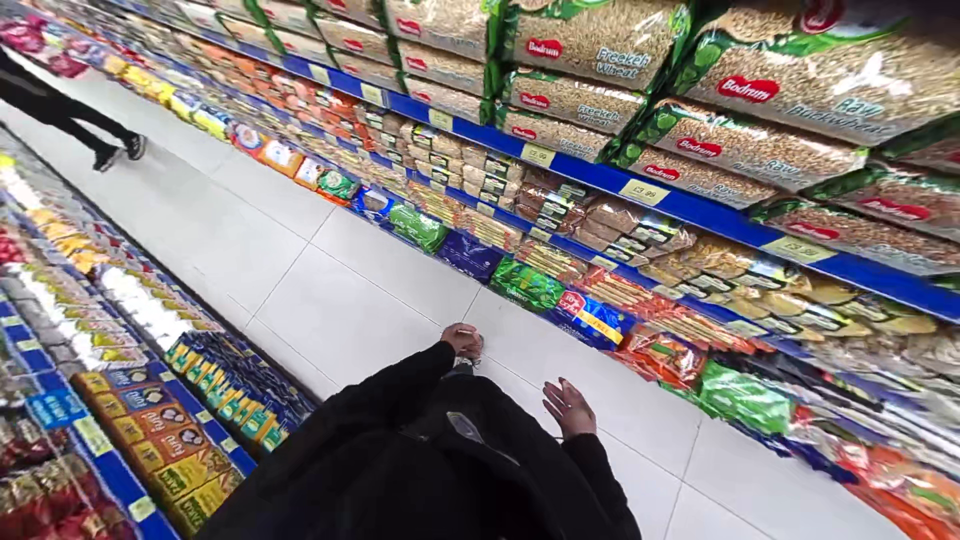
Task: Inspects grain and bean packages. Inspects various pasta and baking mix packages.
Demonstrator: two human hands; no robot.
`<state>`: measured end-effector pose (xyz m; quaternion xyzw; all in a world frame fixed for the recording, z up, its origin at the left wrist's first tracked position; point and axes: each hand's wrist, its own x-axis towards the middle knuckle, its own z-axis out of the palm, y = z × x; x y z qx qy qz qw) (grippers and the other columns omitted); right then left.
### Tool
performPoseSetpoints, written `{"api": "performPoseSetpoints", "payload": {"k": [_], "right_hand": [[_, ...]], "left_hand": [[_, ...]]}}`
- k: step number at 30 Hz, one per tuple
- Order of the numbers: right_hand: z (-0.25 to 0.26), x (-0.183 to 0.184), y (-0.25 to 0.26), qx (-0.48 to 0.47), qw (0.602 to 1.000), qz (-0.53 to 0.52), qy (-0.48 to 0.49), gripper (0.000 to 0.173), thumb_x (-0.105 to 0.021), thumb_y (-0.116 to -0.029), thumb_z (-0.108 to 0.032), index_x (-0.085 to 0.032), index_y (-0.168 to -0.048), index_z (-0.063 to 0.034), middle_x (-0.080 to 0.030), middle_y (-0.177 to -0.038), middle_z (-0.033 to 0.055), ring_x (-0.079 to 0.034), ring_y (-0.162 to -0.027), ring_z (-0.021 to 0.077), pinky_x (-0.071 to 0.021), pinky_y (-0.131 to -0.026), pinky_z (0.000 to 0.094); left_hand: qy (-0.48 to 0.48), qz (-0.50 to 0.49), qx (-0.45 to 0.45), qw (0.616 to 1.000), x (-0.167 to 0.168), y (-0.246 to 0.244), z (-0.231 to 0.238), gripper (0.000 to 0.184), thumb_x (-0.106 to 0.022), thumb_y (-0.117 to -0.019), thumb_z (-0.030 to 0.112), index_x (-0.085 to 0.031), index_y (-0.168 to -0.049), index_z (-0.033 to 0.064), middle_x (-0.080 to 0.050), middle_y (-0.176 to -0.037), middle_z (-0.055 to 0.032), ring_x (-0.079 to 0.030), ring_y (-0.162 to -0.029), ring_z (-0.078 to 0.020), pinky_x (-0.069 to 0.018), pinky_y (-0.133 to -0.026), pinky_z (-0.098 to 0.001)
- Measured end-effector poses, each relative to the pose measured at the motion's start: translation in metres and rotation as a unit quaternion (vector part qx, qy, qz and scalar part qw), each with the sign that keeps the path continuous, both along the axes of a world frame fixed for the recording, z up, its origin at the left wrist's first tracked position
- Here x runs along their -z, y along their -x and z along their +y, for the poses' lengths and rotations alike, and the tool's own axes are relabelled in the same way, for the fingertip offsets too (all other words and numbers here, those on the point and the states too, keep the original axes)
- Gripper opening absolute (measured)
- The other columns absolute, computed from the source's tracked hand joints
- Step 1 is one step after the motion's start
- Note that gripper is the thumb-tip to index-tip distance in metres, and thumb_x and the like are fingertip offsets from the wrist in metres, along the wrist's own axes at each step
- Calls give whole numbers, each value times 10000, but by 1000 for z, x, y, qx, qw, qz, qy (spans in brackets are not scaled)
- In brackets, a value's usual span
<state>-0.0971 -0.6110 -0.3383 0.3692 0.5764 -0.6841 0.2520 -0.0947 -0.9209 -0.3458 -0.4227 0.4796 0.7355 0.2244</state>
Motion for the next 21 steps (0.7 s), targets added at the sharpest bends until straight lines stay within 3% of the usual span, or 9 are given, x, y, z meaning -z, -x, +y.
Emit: {"api": "performPoseSetpoints", "payload": {"k": [2,5,10,14,21], "right_hand": [[-3,-10,-3,-23,1000,13,17,405,-493,-1085,-264,-518,-1423,-42,-715,-1182,181,-734,-980,284,-610,-796,426],[-11,-20,-7,-64,997,31,41,405,-475,-1091,-267,-508,-1427,-45,-709,-1192,180,-731,-989,276,-606,-804,416],[-29,-32,-19,-121,989,50,66,404,-473,-1091,-264,-505,-1423,-36,-714,-1186,179,-737,-974,273,-611,-797,411],[-44,-40,-27,-154,984,54,77,393,-495,-1084,-253,-514,-1413,-40,-718,-1171,177,-739,-970,277,-615,-787,410],[-79,-69,-32,-152,974,89,143,395,-407,-1109,-276,-525,-1405,-43,-733,-1158,152,-746,-968,243,-619,-794,364]], "left_hand": [[18,16,-96,995,-14,-37,-6,398,-589,-1032,65,-500,-1414,-5,-675,-1193,-261,-720,-974,-352,-602,-831,-489],[59,55,-163,983,-42,-72,-13,369,-566,-1042,55,-507,-1398,-26,-682,-1178,-266,-730,-953,-344,-612,-813,-474],[133,90,-146,976,-76,-129,-21,348,-579,-1027,29,-525,-1362,-49,-682,-1159,-262,-730,-961,-337,-614,-826,-481],[146,97,-101,979,-77,-174,-34,330,-572,-1022,10,-533,-1345,-46,-684,-1167,-241,-731,-959,-323,-613,-828,-478],[133,98,-175,971,-84,-209,-72,332,-614,-1019,65,-542,-1314,-69,-692,-1141,-253,-737,-948,-326,-622,-813,-465]]}}
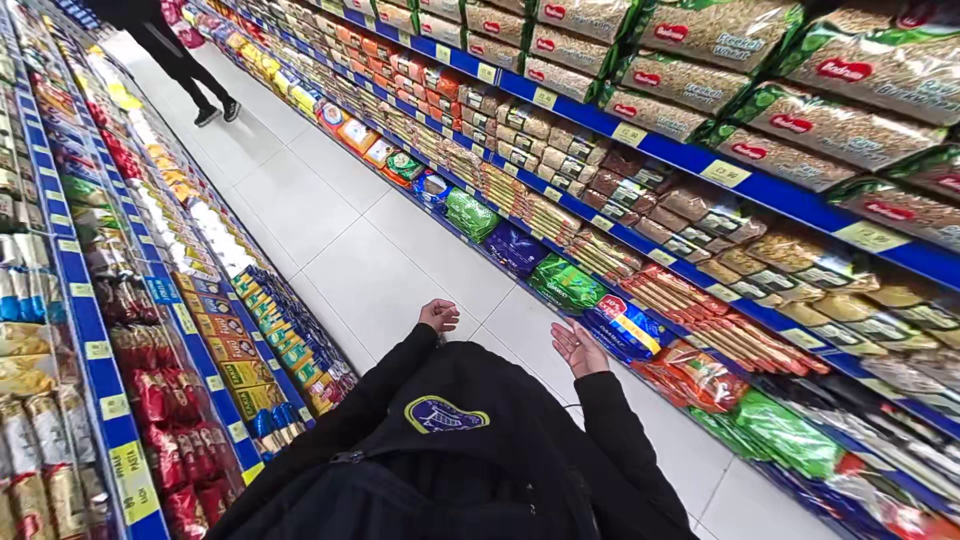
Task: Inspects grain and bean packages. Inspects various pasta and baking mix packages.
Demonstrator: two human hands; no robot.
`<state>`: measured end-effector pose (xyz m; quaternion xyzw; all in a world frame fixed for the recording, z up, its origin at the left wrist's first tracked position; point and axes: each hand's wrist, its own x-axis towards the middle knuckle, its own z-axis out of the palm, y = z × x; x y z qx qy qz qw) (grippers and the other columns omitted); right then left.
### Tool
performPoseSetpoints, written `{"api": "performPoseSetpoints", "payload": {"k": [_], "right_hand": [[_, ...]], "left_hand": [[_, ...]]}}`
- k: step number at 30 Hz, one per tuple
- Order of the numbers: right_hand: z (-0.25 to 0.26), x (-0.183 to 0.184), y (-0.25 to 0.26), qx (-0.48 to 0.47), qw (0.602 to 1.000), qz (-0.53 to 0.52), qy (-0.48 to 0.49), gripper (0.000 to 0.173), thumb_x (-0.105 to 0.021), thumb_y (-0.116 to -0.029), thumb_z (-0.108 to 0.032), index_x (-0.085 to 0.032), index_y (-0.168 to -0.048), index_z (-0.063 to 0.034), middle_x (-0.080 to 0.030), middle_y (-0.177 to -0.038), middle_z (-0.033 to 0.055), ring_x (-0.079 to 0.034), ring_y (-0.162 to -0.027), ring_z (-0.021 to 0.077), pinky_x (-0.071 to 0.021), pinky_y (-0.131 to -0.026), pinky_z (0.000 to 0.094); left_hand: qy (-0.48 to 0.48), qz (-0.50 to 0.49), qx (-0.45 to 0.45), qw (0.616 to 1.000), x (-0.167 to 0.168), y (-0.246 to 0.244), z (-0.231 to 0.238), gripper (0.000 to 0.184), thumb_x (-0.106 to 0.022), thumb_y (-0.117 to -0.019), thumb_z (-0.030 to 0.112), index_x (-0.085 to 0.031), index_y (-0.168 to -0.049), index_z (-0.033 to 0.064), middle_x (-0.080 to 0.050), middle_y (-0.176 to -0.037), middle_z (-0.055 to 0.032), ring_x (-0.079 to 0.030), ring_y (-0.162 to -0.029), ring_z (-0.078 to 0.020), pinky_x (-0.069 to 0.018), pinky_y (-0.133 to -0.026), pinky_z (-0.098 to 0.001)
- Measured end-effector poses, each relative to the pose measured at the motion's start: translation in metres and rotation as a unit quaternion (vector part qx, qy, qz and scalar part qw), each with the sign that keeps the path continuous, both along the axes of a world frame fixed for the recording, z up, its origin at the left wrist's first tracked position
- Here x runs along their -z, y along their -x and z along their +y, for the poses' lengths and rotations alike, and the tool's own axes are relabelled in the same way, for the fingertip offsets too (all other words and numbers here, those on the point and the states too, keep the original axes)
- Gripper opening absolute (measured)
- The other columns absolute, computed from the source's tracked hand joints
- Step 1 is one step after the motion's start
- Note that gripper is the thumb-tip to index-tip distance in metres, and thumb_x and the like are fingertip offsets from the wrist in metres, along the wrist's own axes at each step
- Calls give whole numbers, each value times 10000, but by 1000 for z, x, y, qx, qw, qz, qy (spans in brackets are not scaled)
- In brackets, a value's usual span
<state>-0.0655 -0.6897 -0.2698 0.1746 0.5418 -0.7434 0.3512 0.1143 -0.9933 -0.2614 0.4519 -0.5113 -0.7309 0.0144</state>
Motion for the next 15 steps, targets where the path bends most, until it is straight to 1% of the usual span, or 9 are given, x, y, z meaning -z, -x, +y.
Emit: {"api": "performPoseSetpoints", "payload": {"k": [3,6,9,11,13,15], "right_hand": [[-25,-9,-2,0,999,12,30,397,-409,-1105,-280,-539,-1403,-53,-732,-1173,143,-744,-984,241,-619,-814,368],[-65,-30,-9,-8,999,27,22,372,-395,-1111,-255,-544,-1377,-42,-741,-1132,142,-746,-957,232,-617,-782,358],[-109,-43,-14,-30,998,44,27,372,-412,-1103,-233,-536,-1394,-36,-731,-1140,165,-741,-968,257,-618,-773,373],[-141,-51,-23,-45,997,57,28,371,-426,-1097,-226,-540,-1396,-38,-732,-1137,171,-742,-965,260,-619,-757,370],[-175,-62,-30,-49,996,66,30,365,-440,-1094,-218,-547,-1394,-38,-733,-1138,173,-742,-963,262,-618,-749,371],[-207,-68,-37,-49,995,75,34,364,-452,-1090,-207,-548,-1394,-32,-733,-1138,175,-744,-957,263,-621,-744,373]], "left_hand": [[-18,-1,-30,999,2,-9,-21,354,-613,-1022,72,-531,-1343,-54,-693,-1156,-252,-738,-958,-326,-623,-811,-463],[-20,4,-40,999,9,-21,-53,357,-602,-1028,71,-526,-1354,-50,-692,-1161,-250,-737,-962,-319,-618,-813,-458],[-4,25,-28,999,2,-31,-101,358,-604,-1026,73,-531,-1354,-52,-694,-1167,-250,-736,-976,-323,-618,-821,-463],[-11,40,-39,998,-5,-40,-136,360,-589,-1035,81,-528,-1367,-45,-691,-1188,-250,-731,-1004,-332,-614,-841,-471],[-19,60,-48,997,-12,-41,-170,361,-575,-1043,92,-521,-1374,-40,-690,-1201,-250,-733,-1010,-340,-615,-849,-475],[-14,73,-33,997,-15,-38,-201,352,-568,-1044,86,-523,-1368,-44,-693,-1193,-246,-734,-1005,-336,-617,-843,-471]]}}
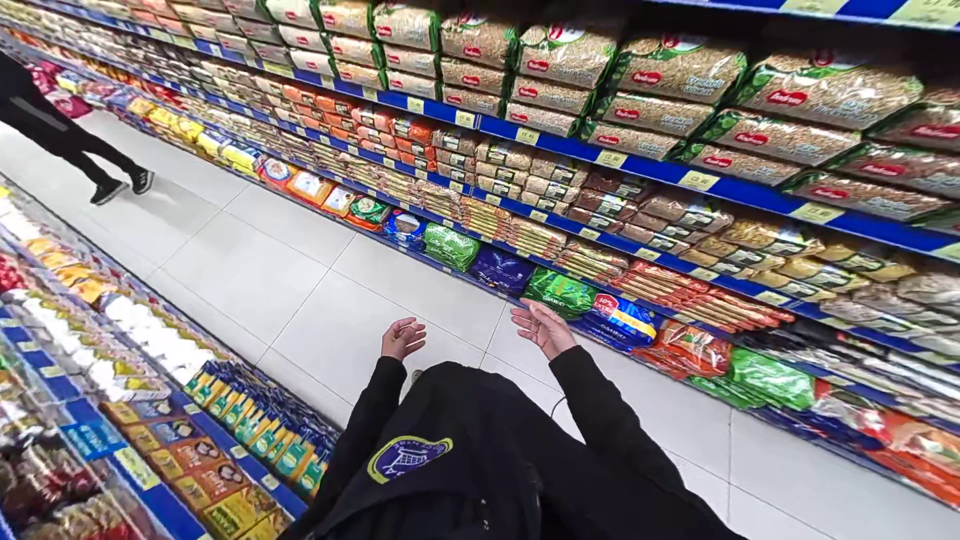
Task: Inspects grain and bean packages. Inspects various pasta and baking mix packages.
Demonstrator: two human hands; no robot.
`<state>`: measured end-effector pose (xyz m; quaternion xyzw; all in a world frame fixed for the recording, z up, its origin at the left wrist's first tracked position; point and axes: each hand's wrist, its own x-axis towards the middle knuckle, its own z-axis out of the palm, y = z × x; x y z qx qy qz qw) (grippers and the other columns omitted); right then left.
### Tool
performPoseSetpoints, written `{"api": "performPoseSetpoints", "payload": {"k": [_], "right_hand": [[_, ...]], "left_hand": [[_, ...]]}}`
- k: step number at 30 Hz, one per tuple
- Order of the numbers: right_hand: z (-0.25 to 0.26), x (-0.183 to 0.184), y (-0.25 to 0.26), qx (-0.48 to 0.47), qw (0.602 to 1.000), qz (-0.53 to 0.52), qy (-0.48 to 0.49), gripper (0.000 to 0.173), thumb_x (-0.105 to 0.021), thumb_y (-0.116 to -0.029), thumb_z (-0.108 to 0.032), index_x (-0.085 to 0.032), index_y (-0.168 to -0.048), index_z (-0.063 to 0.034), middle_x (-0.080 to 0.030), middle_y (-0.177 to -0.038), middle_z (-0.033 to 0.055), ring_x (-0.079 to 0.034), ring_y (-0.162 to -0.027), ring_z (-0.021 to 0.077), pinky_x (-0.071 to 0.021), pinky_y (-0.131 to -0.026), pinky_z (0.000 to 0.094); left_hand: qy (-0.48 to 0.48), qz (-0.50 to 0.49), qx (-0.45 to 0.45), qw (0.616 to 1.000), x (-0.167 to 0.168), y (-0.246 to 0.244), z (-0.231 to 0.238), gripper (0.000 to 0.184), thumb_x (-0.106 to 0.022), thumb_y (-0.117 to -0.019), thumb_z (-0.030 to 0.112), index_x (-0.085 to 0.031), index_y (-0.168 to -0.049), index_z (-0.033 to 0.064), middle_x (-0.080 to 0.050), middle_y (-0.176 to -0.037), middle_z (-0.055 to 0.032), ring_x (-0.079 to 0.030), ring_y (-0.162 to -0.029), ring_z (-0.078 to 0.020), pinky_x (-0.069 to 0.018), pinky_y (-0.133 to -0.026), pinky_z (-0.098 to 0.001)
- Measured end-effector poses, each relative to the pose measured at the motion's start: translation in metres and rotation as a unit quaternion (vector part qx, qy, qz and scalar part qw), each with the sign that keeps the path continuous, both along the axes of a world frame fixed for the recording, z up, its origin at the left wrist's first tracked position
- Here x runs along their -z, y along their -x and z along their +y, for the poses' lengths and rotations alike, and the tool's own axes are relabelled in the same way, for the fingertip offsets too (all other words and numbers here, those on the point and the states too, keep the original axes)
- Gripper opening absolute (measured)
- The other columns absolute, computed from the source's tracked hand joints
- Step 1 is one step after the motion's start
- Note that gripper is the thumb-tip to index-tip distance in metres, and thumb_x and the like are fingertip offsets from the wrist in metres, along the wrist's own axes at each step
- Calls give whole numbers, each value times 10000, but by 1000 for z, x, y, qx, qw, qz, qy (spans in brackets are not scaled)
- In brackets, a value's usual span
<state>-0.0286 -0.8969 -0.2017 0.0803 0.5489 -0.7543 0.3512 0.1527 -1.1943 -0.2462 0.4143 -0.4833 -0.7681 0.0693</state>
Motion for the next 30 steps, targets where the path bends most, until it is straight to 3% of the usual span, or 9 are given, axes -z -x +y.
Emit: {"api": "performPoseSetpoints", "payload": {"k": [5,9,18,23,25,30], "right_hand": [[-67,5,-20,15,1000,-8,8,358,-456,-1090,-200,-557,-1389,-32,-733,-1144,175,-744,-960,263,-620,-743,370],[-108,7,-30,11,1000,-18,8,348,-473,-1084,-193,-566,-1376,-28,-736,-1124,176,-745,-943,264,-619,-739,373],[-156,-1,-23,-23,999,-18,-26,337,-478,-1084,-187,-561,-1371,-29,-737,-1116,178,-745,-940,268,-619,-747,388],[-173,-19,-9,-123,992,31,13,375,-542,-1042,-185,-560,-1378,-18,-717,-1181,190,-735,-996,294,-628,-769,409],[-180,-31,1,-156,986,62,22,455,-623,-981,-226,-559,-1383,-23,-708,-1204,190,-730,-1013,304,-629,-776,415],[-196,-65,24,-155,978,137,38,554,-702,-924,-300,-566,-1378,-14,-705,-1218,189,-725,-1024,287,-626,-766,394]], "left_hand": [[39,1,64,997,-3,-1,-60,321,-596,-1021,46,-554,-1321,-59,-703,-1151,-242,-737,-984,-322,-621,-823,-465],[45,3,66,997,-3,-6,-97,318,-592,-1020,36,-555,-1320,-66,-701,-1158,-245,-736,-990,-324,-620,-828,-466],[-14,22,58,998,-2,-19,-125,338,-572,-1033,59,-535,-1350,-52,-712,-1163,-228,-741,-977,-332,-628,-817,-463],[-5,52,48,997,-32,-14,-142,327,-586,-1025,60,-552,-1333,-46,-720,-1153,-219,-744,-976,-333,-632,-816,-455],[11,77,64,995,-49,-4,-148,342,-597,-1017,74,-554,-1334,-47,-715,-1171,-218,-737,-1006,-337,-631,-831,-459],[37,126,139,982,-86,32,-146,383,-625,-994,91,-539,-1342,-45,-721,-1151,-219,-745,-981,-330,-636,-830,-455]]}}
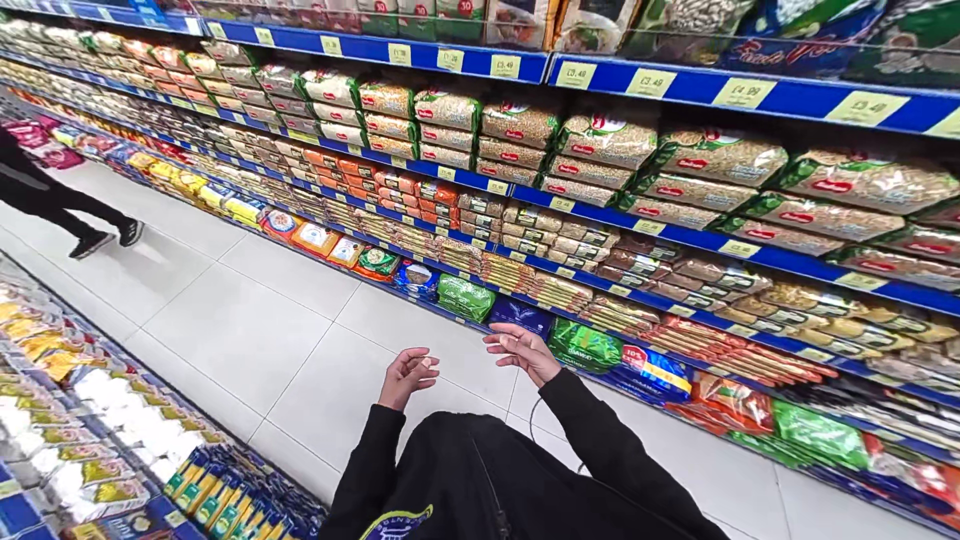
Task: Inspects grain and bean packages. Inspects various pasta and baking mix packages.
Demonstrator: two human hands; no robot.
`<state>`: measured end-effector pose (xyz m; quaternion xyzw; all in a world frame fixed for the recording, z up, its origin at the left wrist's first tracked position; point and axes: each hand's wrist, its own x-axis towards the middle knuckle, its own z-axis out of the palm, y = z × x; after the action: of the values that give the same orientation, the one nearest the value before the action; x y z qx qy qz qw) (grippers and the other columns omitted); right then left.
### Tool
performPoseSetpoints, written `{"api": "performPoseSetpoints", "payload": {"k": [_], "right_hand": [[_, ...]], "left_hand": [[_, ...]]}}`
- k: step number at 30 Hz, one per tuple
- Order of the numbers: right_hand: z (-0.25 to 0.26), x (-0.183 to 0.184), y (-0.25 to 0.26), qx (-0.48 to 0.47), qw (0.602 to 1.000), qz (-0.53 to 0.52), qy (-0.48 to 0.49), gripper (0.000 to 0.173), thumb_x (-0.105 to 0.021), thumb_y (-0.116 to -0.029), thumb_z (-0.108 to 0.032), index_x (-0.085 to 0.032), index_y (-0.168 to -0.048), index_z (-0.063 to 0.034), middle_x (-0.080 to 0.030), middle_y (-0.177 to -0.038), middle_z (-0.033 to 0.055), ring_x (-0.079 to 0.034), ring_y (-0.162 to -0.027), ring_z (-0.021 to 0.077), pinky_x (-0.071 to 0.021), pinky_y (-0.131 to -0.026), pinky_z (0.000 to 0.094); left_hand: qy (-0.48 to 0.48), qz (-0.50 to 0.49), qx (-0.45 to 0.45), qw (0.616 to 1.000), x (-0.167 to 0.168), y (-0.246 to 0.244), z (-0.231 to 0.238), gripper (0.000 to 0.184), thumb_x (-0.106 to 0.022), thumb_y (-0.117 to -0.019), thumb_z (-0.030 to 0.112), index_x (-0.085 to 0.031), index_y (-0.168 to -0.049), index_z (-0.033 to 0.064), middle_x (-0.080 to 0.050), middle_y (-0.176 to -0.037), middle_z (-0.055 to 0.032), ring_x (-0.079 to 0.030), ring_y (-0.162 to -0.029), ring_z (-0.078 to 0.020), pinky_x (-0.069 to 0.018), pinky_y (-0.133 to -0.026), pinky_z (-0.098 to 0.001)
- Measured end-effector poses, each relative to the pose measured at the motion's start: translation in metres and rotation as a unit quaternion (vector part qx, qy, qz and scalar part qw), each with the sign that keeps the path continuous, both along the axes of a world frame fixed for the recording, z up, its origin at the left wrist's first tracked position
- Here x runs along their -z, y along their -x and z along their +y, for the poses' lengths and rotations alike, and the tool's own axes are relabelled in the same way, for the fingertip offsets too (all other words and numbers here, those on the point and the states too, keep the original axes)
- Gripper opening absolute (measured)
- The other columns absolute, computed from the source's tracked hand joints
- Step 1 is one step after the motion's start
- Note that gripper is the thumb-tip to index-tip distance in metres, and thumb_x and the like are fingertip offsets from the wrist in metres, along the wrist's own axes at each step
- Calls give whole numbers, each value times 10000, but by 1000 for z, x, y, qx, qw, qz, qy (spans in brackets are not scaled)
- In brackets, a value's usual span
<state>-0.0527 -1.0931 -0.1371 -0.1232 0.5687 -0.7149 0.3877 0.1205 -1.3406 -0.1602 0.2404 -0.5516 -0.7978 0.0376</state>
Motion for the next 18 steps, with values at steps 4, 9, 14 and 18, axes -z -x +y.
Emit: {"api": "performPoseSetpoints", "payload": {"k": [4,9,14,18], "right_hand": [[-7,-17,13,-5,999,40,35,609,-725,-920,-342,-552,-1387,8,-709,-1214,191,-729,-1025,282,-631,-763,386],[-1,-23,35,-4,997,67,44,603,-744,-901,-312,-560,-1366,25,-714,-1198,191,-728,-1024,282,-632,-771,389],[16,-24,64,36,991,129,11,604,-744,-896,-270,-541,-1375,36,-713,-1204,173,-727,-1014,293,-635,-772,407],[33,-37,87,98,962,246,-61,617,-798,-850,-270,-582,-1356,10,-707,-1227,131,-732,-982,224,-632,-807,382]], "left_hand": [[27,26,63,997,-19,28,14,427,-660,-970,131,-532,-1336,-49,-720,-1145,-206,-745,-962,-311,-636,-827,-452],[34,71,92,993,-44,50,32,418,-648,-980,147,-535,-1333,-46,-720,-1154,-206,-744,-975,-316,-637,-832,-445],[29,73,78,994,-44,65,42,438,-675,-960,145,-538,-1325,-55,-736,-1089,-208,-758,-893,-304,-648,-795,-436],[-8,42,71,997,-26,76,52,435,-664,-956,110,-529,-1337,-52,-735,-1070,-213,-757,-851,-294,-645,-778,-424]]}}
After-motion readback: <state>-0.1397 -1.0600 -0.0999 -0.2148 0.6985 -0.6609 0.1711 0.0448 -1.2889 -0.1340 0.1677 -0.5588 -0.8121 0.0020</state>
